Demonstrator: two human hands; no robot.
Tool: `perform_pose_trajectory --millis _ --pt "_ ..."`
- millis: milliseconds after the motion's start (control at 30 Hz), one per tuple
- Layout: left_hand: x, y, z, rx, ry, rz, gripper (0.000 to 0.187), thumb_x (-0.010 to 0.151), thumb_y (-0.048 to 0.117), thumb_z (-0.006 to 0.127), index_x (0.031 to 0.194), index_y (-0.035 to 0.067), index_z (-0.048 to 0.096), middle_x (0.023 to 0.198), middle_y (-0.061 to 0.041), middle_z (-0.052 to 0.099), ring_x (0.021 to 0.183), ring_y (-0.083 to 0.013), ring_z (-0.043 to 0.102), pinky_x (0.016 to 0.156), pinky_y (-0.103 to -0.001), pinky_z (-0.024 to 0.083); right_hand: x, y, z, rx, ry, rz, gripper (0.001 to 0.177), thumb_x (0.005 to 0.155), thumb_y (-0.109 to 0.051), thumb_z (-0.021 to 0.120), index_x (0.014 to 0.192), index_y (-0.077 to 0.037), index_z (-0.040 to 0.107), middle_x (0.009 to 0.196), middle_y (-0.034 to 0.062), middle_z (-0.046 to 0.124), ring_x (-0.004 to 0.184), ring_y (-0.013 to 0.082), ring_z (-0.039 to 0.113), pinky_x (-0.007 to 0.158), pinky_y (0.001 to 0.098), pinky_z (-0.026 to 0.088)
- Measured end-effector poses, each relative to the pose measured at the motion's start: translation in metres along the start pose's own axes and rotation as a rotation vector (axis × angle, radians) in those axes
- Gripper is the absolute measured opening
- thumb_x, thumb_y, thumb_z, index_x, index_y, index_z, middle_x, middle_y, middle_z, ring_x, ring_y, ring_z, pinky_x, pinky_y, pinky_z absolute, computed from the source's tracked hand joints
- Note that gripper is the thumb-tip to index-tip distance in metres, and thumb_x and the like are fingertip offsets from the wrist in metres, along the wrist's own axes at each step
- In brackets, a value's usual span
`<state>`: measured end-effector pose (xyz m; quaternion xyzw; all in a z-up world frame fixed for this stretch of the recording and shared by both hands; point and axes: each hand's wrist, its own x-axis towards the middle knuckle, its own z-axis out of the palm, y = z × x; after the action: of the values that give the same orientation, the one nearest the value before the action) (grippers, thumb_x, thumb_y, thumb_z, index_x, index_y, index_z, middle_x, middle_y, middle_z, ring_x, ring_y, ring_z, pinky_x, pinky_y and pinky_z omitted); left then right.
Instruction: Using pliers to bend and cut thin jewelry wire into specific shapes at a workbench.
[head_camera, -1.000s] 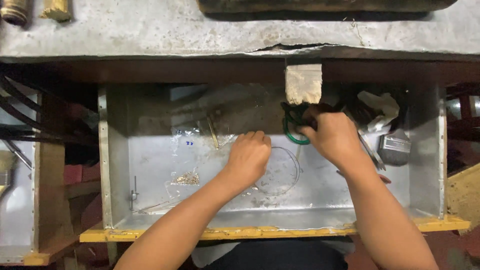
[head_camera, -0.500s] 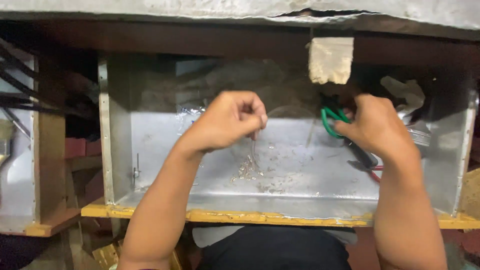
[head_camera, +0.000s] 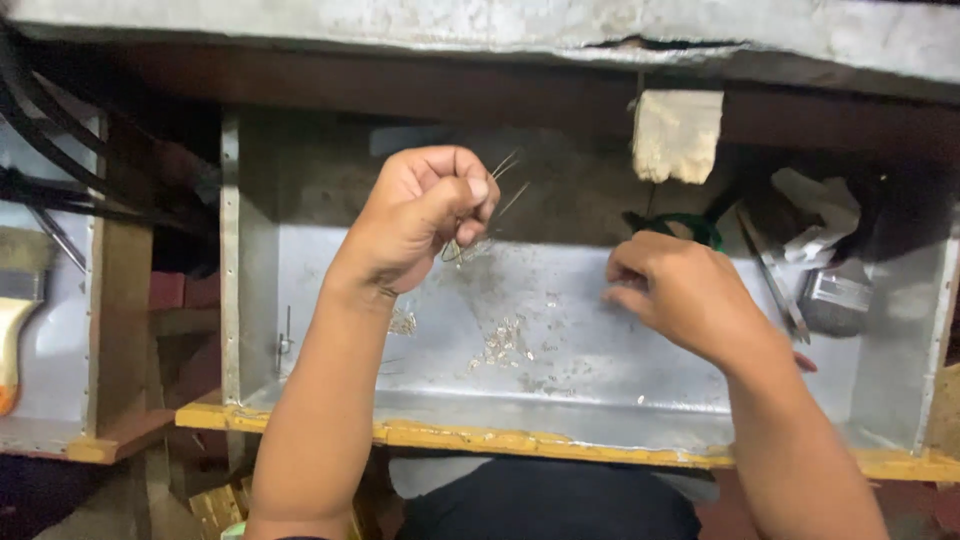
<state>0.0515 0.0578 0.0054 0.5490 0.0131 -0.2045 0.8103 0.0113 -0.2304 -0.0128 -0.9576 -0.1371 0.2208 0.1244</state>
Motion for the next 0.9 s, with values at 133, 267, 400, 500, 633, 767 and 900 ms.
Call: perform_pose_trajectory --millis 133,267,400,500,633,767,900 --pt "0.004 -0.011 -0.001 -0.042 -0.004 0.033 0.015 0.088 0.006 0.065 0.074 0.01 0.06 0.071 -0.007 0.061 0.052 -0.0093 0.048 0.049 -0.022 0.034 0.003 0.031 0.009 -0.154 0.22 0.187 0.029 0.083 -0.038 0.076 0.108 -0.024 0.071 0.097 0.0055 0.068 0.096 0.0351 0.068 0.075 0.0501 0.053" --pt "0.008 -0.02 0.002 -0.095 -0.027 -0.018 0.017 0.091 0.006 0.066 0.075 0.011 0.061 0.072 -0.007 0.061 0.052 -0.0086 0.049 0.048 -0.021 0.035 0.009 0.042 0.006 -0.206 0.013 0.403 0.042 0.078 -0.043 0.075 0.117 -0.028 0.071 0.11 0.0103 0.076 0.105 0.0388 0.071 0.085 0.0499 0.055" --pt "0.007 -0.021 0.007 -0.083 -0.023 -0.031 0.015 0.091 0.009 0.063 0.076 0.011 0.061 0.073 -0.005 0.061 0.054 -0.0093 0.047 0.052 -0.023 0.033 -0.004 0.0 -0.034 0.076 -0.091 0.45 0.025 0.072 -0.028 0.074 0.096 -0.026 0.069 0.094 0.0003 0.078 0.092 0.0304 0.068 0.081 0.0398 0.047" --pt "0.005 -0.012 0.017 -0.078 0.046 -0.09 0.017 0.087 0.007 0.057 0.071 0.009 0.057 0.07 -0.002 0.056 0.052 -0.0083 0.045 0.049 -0.024 0.027 -0.018 0.005 -0.04 0.439 0.005 -0.061 0.025 0.057 -0.006 0.081 0.074 -0.02 0.071 0.07 -0.0097 0.077 0.064 0.0064 0.061 0.066 0.0252 0.048" --pt "0.009 -0.02 0.02 -0.103 0.015 -0.082 0.019 0.093 0.014 0.058 0.075 0.008 0.061 0.066 0.0 0.053 0.053 -0.007 0.046 0.054 -0.024 0.031 -0.037 -0.031 -0.087 0.575 0.191 -0.448 0.024 0.064 -0.005 0.086 0.081 -0.016 0.073 0.08 -0.007 0.079 0.072 0.0071 0.069 0.071 0.0238 0.055" --pt "0.01 -0.022 0.021 -0.123 0.076 -0.109 0.037 0.093 0.014 0.056 0.059 0.014 0.043 0.084 -0.012 0.067 0.053 -0.0113 0.045 0.053 -0.029 0.033 -0.043 -0.068 -0.137 0.538 0.432 -0.526 0.017 0.076 -0.012 0.084 0.09 -0.01 0.076 0.089 -0.001 0.083 0.069 0.0039 0.071 0.069 0.0186 0.059" --pt "0.011 -0.025 0.017 -0.07 0.095 -0.112 0.034 0.098 0.02 0.054 0.072 0.001 0.065 0.052 -0.005 0.049 0.049 -0.011 0.041 0.055 -0.03 0.029 -0.026 -0.077 -0.159 0.382 0.656 -0.469 0.031 0.077 -0.008 0.086 0.106 -0.006 0.074 0.097 0.0048 0.079 0.085 0.0114 0.073 0.084 0.0229 0.058"
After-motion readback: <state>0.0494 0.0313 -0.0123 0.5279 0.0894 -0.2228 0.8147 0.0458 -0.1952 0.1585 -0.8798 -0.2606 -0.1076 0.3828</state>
